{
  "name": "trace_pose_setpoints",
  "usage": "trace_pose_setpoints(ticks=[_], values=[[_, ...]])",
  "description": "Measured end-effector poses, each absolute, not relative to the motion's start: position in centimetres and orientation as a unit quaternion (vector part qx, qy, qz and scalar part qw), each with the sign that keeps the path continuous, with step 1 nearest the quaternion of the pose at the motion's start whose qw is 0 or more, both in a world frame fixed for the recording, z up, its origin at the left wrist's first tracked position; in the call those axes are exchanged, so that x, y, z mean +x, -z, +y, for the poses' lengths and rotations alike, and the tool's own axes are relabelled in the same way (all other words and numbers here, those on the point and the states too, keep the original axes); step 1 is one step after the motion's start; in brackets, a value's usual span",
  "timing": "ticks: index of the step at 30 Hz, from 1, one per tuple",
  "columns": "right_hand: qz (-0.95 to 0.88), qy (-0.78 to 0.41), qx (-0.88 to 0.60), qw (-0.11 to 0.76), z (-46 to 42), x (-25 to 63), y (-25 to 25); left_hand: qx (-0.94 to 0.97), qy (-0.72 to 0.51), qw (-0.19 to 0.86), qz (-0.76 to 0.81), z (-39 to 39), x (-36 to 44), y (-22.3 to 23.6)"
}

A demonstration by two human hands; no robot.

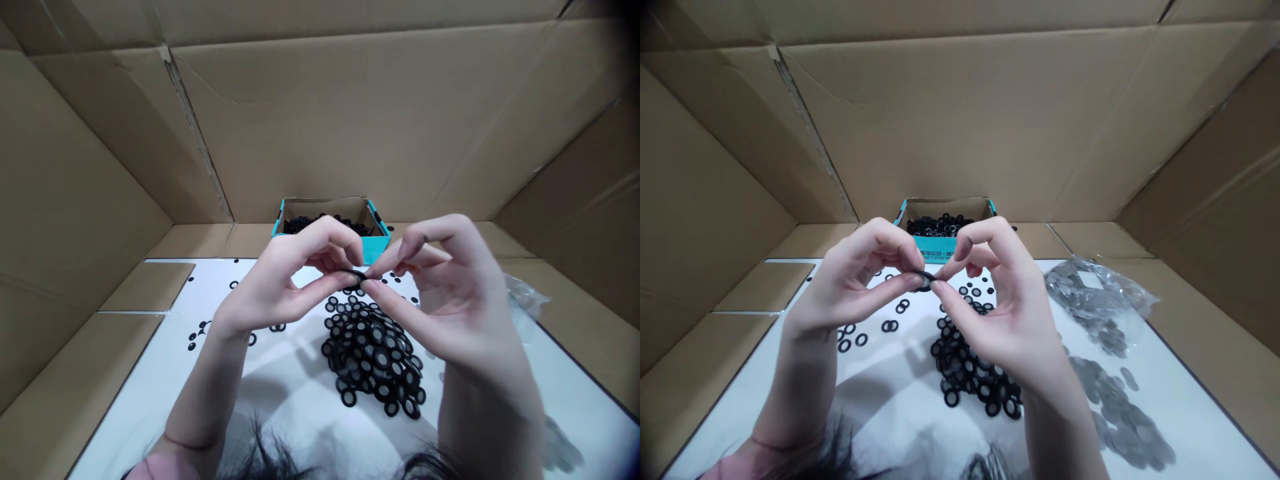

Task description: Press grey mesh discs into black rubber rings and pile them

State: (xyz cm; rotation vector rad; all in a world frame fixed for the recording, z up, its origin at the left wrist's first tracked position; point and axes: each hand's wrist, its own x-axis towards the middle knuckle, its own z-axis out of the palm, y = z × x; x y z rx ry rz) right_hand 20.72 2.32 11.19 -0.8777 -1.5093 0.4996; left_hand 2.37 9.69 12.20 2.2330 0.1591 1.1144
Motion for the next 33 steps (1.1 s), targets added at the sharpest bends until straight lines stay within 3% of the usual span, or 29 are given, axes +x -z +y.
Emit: trace_pose_setpoints(ticks=[9, 18, 25, 33], values=[[-0.666, -0.195, -0.408, 0.593, 2.5, 20.5, -10.9, 0.883, -0.391, 0.248, 0.082, 9.5, 1.9, -12.5], [-0.676, -0.130, -0.439, 0.577, 3.0, 20.9, -10.9, 0.873, -0.408, 0.254, 0.085, 9.6, 2.3, -12.3], [-0.628, -0.198, -0.421, 0.623, 3.1, 20.4, -11.0, 0.839, -0.433, 0.312, 0.101, 9.3, 3.1, -11.9], [-0.621, -0.203, -0.426, 0.626, 3.0, 19.9, -10.7, 0.872, -0.377, 0.283, 0.133, 9.1, 2.3, -12.3]])
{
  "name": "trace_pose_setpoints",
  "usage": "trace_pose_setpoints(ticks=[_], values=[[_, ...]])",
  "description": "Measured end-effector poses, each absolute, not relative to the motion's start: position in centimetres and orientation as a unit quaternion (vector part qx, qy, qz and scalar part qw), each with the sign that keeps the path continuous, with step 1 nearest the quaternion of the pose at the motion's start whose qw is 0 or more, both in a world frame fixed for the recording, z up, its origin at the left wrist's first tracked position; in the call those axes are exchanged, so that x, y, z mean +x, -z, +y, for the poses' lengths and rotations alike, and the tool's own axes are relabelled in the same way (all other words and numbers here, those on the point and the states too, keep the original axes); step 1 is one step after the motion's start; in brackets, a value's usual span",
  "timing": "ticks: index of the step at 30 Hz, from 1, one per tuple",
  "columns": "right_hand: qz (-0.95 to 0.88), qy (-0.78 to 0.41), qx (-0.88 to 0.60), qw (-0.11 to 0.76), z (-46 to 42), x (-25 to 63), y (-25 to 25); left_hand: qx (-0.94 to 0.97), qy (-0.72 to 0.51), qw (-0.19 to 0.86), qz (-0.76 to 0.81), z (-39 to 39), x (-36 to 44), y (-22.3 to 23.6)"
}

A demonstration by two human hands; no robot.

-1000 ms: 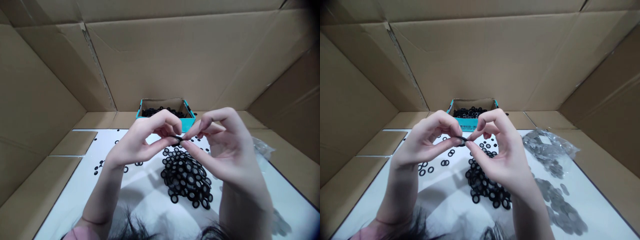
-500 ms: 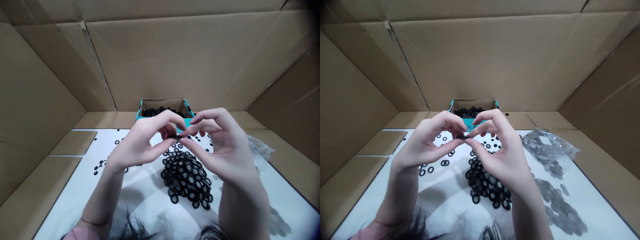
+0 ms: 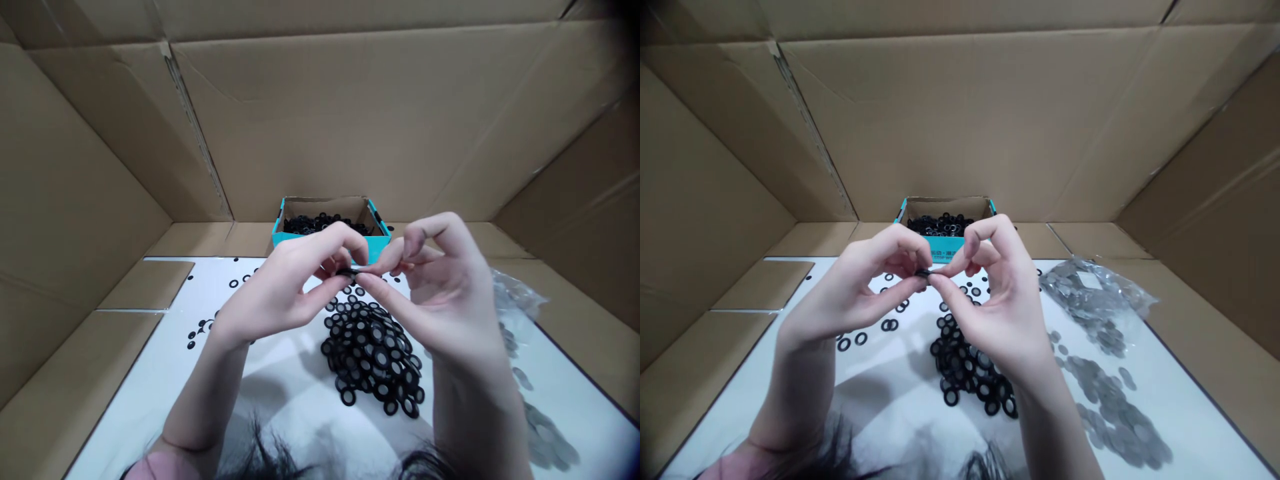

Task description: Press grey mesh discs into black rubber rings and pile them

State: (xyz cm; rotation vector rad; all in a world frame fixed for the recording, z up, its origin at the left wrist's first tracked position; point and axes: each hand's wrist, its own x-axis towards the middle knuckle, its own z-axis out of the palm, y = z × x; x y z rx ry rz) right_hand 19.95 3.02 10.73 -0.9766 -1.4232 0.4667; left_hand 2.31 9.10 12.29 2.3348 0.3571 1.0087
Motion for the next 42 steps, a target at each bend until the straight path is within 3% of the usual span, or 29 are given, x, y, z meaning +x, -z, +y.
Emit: trace_pose_setpoints(ticks=[7, 22, 29, 42], values=[[-0.636, -0.181, -0.447, 0.602, 3.32, 20.21, -10.72, 0.809, -0.466, 0.333, 0.134, 9.49, 3.02, -12.05], [-0.634, -0.161, -0.443, 0.613, 3.27, 19.89, -10.50, 0.875, -0.390, 0.243, 0.149, 8.85, 2.49, -12.34], [-0.673, -0.147, -0.460, 0.560, 3.19, 20.46, -10.74, 0.844, -0.429, 0.292, 0.136, 9.31, 2.55, -12.15], [-0.653, -0.153, -0.426, 0.607, 3.39, 20.15, -10.46, 0.883, -0.377, 0.239, 0.148, 8.91, 2.20, -12.36]])
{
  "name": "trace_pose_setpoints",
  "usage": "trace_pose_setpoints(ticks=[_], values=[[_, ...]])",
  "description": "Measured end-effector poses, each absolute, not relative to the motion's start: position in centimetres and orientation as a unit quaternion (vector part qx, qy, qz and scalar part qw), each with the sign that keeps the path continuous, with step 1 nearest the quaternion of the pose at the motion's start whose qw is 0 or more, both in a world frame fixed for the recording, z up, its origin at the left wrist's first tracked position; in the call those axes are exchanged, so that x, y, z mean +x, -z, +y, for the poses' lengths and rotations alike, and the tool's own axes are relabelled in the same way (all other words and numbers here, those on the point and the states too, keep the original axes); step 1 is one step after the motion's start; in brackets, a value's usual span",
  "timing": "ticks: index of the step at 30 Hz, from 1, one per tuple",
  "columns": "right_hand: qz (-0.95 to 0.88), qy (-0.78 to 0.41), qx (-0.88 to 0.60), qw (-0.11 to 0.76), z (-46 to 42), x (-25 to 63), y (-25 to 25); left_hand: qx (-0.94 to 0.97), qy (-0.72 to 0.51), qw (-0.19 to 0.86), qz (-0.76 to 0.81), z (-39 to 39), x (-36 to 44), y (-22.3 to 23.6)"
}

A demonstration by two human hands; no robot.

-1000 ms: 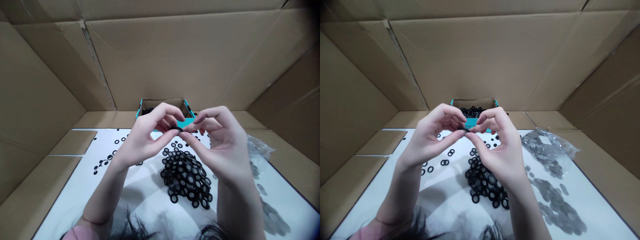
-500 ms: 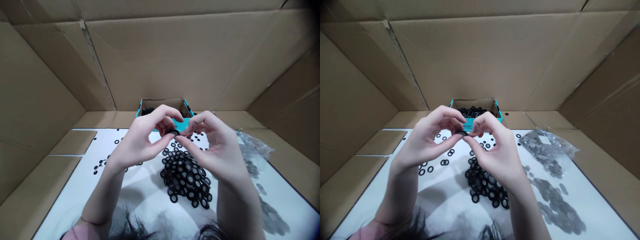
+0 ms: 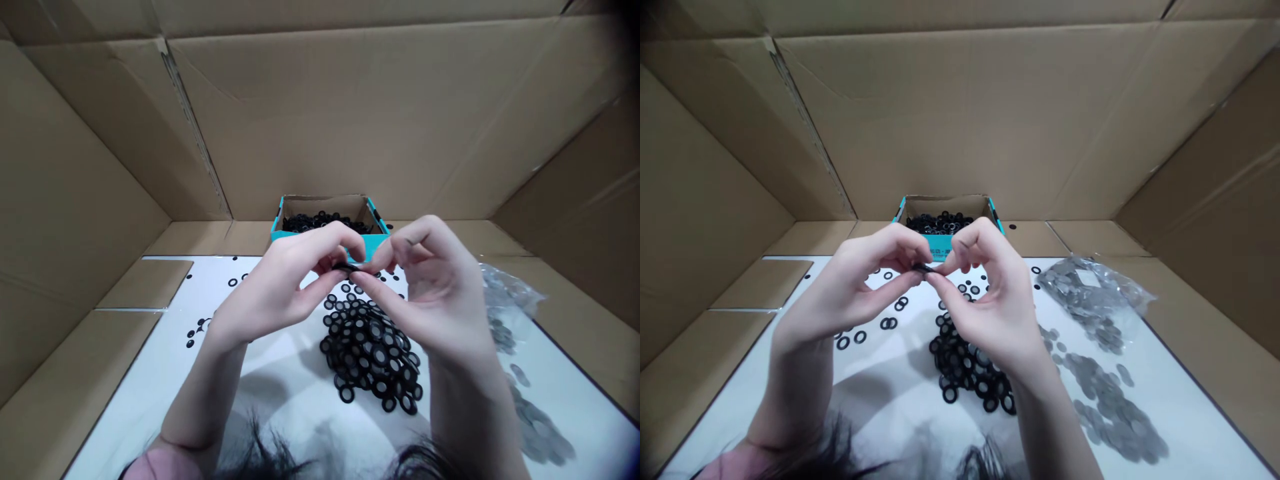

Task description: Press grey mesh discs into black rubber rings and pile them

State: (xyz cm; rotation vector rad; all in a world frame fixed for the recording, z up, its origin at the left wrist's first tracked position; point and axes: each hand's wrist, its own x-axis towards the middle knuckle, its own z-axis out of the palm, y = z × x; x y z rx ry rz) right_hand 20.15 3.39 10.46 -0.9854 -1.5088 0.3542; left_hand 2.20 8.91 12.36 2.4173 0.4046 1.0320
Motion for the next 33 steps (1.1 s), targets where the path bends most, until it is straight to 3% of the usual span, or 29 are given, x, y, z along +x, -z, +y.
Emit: trace_pose_setpoints(ticks=[5, 15, 19, 33], values=[[-0.697, -0.146, -0.433, 0.552, 3.40, 20.34, -10.79, 0.888, -0.355, 0.244, 0.162, 9.08, 2.10, -12.47], [-0.674, -0.163, -0.443, 0.568, 3.62, 20.66, -10.41, 0.865, -0.386, 0.284, 0.149, 9.32, 2.60, -11.95], [-0.652, -0.169, -0.426, 0.604, 3.48, 20.43, -10.21, 0.887, -0.362, 0.251, 0.139, 9.11, 2.47, -12.15], [-0.659, -0.173, -0.454, 0.573, 3.54, 20.57, -10.56, 0.850, -0.410, 0.293, 0.151, 9.03, 2.64, -12.13]])
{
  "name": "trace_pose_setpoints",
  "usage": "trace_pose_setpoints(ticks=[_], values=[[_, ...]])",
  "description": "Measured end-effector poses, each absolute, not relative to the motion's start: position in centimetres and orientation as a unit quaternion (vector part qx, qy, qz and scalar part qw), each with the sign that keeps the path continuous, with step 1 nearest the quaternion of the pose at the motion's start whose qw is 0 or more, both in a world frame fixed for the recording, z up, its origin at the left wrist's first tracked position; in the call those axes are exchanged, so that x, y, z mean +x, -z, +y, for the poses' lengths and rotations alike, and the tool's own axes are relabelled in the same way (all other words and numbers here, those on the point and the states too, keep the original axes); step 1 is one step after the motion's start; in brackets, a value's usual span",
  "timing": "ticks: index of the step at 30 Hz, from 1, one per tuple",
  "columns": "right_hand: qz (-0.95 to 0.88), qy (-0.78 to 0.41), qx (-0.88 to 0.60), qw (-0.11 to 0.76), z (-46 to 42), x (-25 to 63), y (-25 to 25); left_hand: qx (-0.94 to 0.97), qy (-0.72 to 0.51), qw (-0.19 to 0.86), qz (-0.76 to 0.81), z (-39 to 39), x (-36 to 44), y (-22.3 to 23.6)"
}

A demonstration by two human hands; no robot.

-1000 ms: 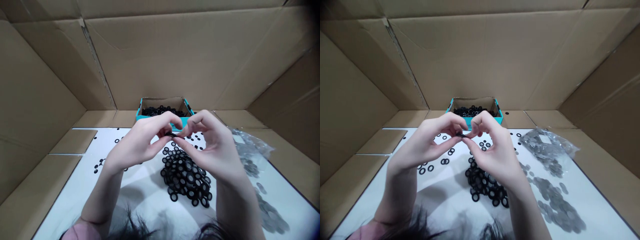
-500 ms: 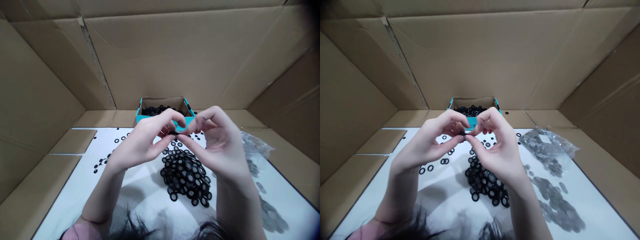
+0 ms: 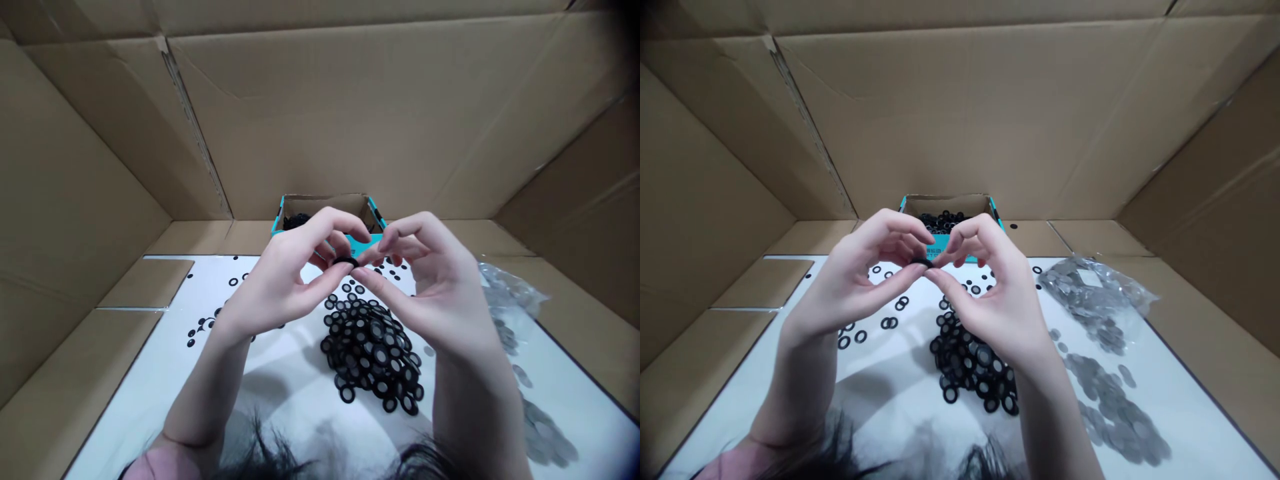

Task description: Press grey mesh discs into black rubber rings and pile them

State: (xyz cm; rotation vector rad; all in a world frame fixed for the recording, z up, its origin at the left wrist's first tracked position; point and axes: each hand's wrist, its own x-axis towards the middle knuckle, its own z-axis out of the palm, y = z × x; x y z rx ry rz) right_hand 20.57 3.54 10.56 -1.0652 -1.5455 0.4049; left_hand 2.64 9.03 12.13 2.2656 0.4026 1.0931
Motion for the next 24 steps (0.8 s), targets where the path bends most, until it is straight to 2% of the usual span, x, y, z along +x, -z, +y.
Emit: trace_pose_setpoints(ticks=[6, 11, 18, 24], values=[[-0.665, -0.177, -0.415, 0.595, 3.45, 20.45, -10.42, 0.860, -0.389, 0.296, 0.147, 8.87, 2.55, -12.34], [-0.656, -0.175, -0.425, 0.599, 3.55, 20.52, -10.42, 0.845, -0.416, 0.305, 0.138, 9.10, 2.68, -12.22], [-0.572, -0.395, -0.374, 0.613, 4.09, 21.06, -10.42, 0.843, -0.458, 0.274, 0.070, 9.43, 2.45, -11.91], [-0.536, -0.478, -0.336, 0.609, 4.17, 21.17, -10.27, 0.840, -0.476, 0.257, 0.040, 9.60, 2.41, -11.80]])
